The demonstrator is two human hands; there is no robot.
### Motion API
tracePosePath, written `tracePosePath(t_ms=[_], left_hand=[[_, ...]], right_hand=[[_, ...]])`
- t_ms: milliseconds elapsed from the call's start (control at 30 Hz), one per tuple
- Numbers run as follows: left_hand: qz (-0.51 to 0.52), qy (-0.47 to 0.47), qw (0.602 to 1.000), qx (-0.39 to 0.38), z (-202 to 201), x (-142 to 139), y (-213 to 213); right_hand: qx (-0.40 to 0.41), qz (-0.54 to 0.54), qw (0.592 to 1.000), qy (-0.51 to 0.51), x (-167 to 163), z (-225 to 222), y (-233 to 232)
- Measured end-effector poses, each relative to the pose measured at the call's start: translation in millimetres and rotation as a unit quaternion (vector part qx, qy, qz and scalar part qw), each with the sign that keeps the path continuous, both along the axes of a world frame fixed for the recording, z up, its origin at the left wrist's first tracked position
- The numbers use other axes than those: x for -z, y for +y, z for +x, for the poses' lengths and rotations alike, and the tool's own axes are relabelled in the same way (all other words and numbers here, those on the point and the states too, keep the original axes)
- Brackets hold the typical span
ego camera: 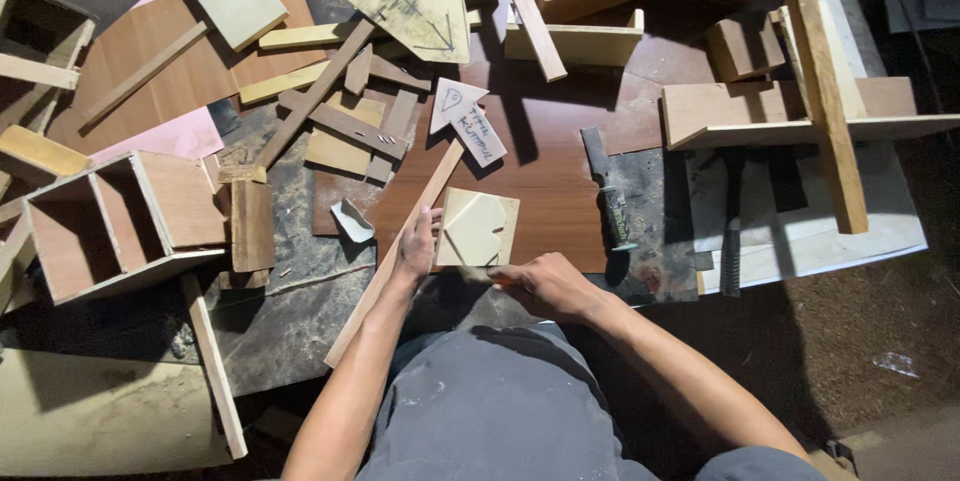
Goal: The person applies glue with a brush onto small wooden pieces and presses matching wooden parts together on a cluttered workbench, assembling small wooden craft pieces one at a time and setting completed pieces aside.
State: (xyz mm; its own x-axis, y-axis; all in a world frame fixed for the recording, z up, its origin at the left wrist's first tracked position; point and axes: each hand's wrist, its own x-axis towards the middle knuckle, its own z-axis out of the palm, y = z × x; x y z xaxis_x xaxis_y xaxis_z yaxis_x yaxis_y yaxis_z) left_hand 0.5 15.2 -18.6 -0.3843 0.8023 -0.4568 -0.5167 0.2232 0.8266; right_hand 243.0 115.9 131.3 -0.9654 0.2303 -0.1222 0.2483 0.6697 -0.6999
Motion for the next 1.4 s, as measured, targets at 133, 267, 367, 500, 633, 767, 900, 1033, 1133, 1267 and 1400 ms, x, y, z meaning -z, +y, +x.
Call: tracePosePath(t_ms=[133, 267, 367, 500, 633, 767, 900, 1033, 1133, 1267, 1400], left_hand=[[-0.017, 0.031, 0.999, 0.015, 0, -5, -1], [-0.067, 0.144, 0.986, 0.051, -2, -20, -2], [-0.083, 0.225, 0.969, 0.055, 1, -28, -3], [-0.056, 0.322, 0.944, 0.036, 3, -24, -2], [-0.017, 0.082, 0.996, 0.021, 0, -10, -3], [0.015, 0.066, 0.997, 0.021, -5, -1, -3], [-0.001, 0.05, 0.998, 0.023, -7, -1, 0], [-0.06, 0.179, 0.982, 0.026, -4, -6, -3], [-0.124, 0.225, 0.965, 0.044, -2, -8, -5], [-0.101, 0.228, 0.968, 0.028, 2, -10, -7], [-0.104, 0.276, 0.954, 0.05, 9, -19, -10]], right_hand=[[0.194, -0.256, 0.947, -0.004, 10, 1, 2], [0.209, -0.158, 0.963, 0.068, 22, -14, 22], [0.229, -0.018, 0.969, 0.086, 23, -21, 29], [0.284, -0.205, 0.937, -0.002, 12, -28, 40], [0.29, 0.092, 0.952, 0.037, -2, -34, 44], [0.322, 0.039, 0.946, 0.004, -8, -41, 49], [0.328, -0.035, 0.943, 0.045, -8, -43, 55], [0.342, -0.087, 0.935, -0.019, -7, -43, 58], [0.349, -0.055, 0.935, -0.043, -7, -41, 59], [0.338, 0.036, 0.94, -0.04, -2, -39, 57], [0.368, -0.203, 0.906, -0.034, 9, -34, 61]])
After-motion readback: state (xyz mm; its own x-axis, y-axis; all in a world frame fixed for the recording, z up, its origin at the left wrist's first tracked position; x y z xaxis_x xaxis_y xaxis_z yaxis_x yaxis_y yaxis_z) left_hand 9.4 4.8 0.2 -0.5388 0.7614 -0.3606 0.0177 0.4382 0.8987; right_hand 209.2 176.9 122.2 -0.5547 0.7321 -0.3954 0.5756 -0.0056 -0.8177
